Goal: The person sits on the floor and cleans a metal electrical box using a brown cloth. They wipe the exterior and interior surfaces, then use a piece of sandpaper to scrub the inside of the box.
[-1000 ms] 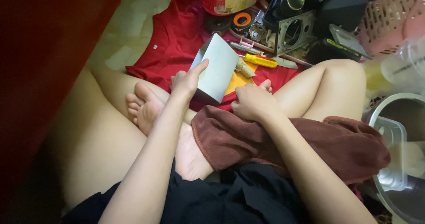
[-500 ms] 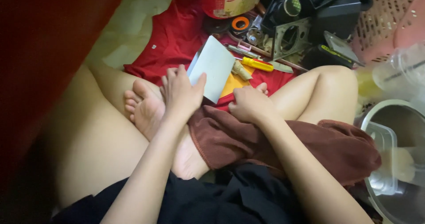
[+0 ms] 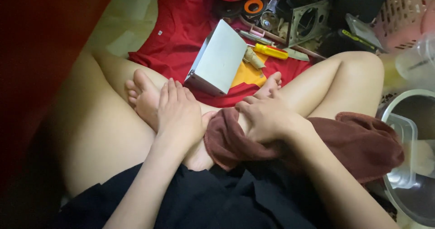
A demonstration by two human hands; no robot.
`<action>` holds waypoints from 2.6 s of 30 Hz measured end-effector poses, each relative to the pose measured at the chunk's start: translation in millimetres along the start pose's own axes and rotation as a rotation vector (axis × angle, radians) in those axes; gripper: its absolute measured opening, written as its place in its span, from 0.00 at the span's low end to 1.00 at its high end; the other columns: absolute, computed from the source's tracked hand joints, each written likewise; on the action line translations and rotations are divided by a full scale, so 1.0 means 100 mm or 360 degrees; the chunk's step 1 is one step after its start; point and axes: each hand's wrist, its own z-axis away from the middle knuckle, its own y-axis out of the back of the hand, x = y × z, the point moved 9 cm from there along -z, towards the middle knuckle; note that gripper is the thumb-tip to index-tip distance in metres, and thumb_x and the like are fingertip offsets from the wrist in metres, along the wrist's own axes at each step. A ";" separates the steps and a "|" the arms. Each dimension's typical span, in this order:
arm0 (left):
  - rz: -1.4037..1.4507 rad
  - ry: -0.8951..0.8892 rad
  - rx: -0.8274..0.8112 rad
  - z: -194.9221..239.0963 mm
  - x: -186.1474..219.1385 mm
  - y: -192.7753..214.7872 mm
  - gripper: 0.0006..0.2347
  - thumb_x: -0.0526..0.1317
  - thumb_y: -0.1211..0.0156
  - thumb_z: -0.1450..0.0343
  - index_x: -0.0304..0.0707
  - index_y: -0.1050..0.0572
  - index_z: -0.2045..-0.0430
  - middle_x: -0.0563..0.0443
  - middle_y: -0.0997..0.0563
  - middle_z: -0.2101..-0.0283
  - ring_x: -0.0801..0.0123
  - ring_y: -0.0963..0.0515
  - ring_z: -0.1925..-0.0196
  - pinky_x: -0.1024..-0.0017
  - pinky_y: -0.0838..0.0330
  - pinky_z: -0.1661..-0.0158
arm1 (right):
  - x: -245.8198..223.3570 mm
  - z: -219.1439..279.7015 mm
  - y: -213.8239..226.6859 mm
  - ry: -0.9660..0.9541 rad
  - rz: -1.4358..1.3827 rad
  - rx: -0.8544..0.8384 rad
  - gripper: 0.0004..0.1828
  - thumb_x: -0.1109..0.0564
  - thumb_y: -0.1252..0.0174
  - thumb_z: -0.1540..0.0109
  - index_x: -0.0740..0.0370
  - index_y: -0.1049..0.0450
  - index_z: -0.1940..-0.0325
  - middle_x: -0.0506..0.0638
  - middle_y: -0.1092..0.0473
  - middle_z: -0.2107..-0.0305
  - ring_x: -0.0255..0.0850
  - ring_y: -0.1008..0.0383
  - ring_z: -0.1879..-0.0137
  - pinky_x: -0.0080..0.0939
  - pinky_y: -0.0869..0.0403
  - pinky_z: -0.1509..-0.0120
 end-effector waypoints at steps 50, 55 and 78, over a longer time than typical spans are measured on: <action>0.0448 -0.0341 -0.1110 -0.02 0.61 -0.64 0.13 0.36 0.55 0.38 0.33 0.26 0.64 0.34 0.27 0.57 0.48 0.29 0.50 0.55 0.35 0.51 | -0.82 0.76 0.46 0.0135 -0.0707 0.0484 0.12 0.46 0.39 0.55 0.55 0.23 0.76 0.59 0.28 0.80 0.56 0.26 0.65 0.50 0.27 0.61; 0.0540 -0.0225 -0.0575 -0.08 0.20 0.04 0.08 0.42 0.47 0.38 0.44 0.21 0.79 0.38 0.21 0.72 0.49 0.23 0.60 0.56 0.29 0.59 | -0.60 0.62 0.44 0.0122 -0.0755 0.0573 0.12 0.44 0.43 0.53 0.50 0.22 0.73 0.51 0.25 0.78 0.51 0.25 0.63 0.53 0.30 0.59; 0.0463 -0.0871 0.1155 -0.24 0.75 0.34 0.06 0.26 0.44 0.48 0.33 0.30 0.83 0.46 0.28 0.83 0.57 0.25 0.75 0.65 0.31 0.55 | -0.20 0.24 0.14 -0.0189 -0.0064 0.0239 0.21 0.42 0.60 0.46 0.53 0.25 0.67 0.59 0.27 0.74 0.55 0.26 0.61 0.50 0.33 0.55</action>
